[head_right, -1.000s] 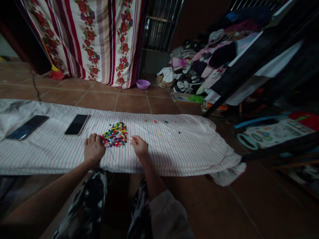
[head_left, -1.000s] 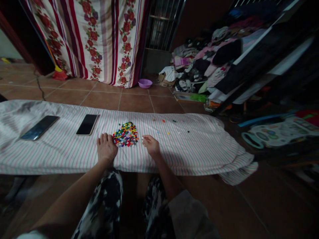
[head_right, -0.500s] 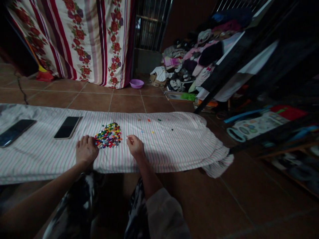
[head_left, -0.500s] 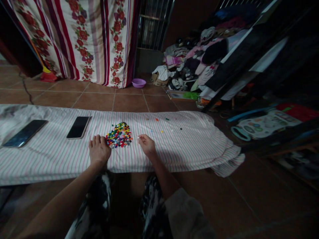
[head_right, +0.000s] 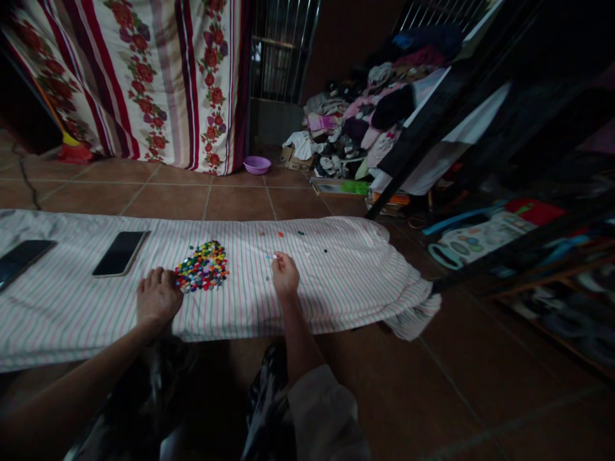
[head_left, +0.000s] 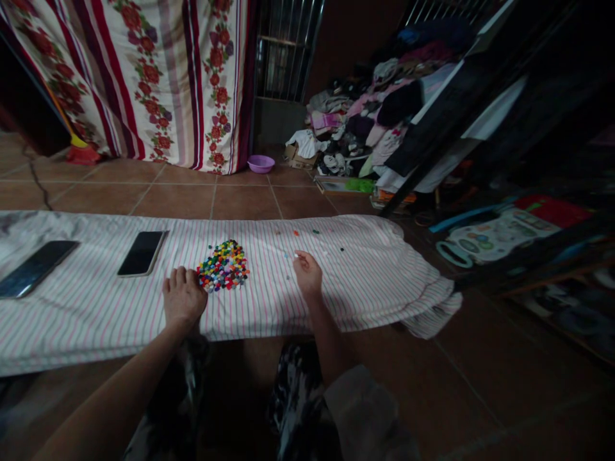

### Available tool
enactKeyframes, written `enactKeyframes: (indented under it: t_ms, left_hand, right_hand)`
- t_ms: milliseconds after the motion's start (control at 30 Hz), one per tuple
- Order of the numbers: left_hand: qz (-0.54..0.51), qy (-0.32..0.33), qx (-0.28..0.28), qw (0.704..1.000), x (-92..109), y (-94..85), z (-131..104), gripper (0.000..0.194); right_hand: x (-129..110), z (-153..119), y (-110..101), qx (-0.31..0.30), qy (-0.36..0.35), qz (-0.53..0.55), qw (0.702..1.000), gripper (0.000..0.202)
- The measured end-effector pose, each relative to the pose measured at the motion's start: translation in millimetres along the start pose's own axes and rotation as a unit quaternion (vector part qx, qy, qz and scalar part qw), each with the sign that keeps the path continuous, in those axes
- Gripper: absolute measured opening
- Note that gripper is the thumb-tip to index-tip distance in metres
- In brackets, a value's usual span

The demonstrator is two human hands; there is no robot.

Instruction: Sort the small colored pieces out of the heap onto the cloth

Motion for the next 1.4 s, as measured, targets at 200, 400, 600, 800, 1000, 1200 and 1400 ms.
enactKeyframes:
  t_ms: [200,400,600,800,1000,1200,1400]
  left_hand:
    - [-0.006,0.003,0.004,1.0,0.9,-0.4,-1.0,0.031]
    - [-0.004,-0.001,0.001,1.0,1.5,-1.0,-1.5,0.031]
    - [-0.006,-0.006,-0.012,1.0,-0.2,1.4,-0.7,0.032]
    - [0.0,-0.005,-0.014,1.0,0.2,1.4,-0.1,0.033]
    - [0.0,-0.007,-0.007,1.0,0.0,2.3,0.6,0.032]
    - [-0.001,-0.008,-0.008,1.0,0.1,2.9,0.7,0.032]
    - [-0.01,-0.004,-0.003,1.0,-1.2,4.6,1.4,0.032]
  right_hand:
    - [31.7,32.9,-69.7,0.086,0.065,-0.105,0.989,0.03]
    - [44.7,49.5,-88.2,0.065,0.072,-0.215,0.972,0.028]
    - [61.1,52.0,-77.7,0.02,0.103,-0.269,0.957,0.028]
    - [61.6,48.3,-76.8,0.034,0.084,-0.291,0.953,0.029]
    - [58.2,41.1,-75.3,0.054,0.053,-0.291,0.954,0.034]
    - [60.9,40.8,-74.6,0.053,0.05,-0.294,0.953,0.034]
    - [62.8,42.4,-73.7,0.051,0.027,-0.28,0.958,0.035]
Point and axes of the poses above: each hand's wrist, its own z-axis towards the middle knuckle, its own y-axis out of the palm, x = y × z, the point moved 7 cm from there along z, towards the middle knuckle, and after that the axes turned 12 degrees about -x, right-handed, at the moved point
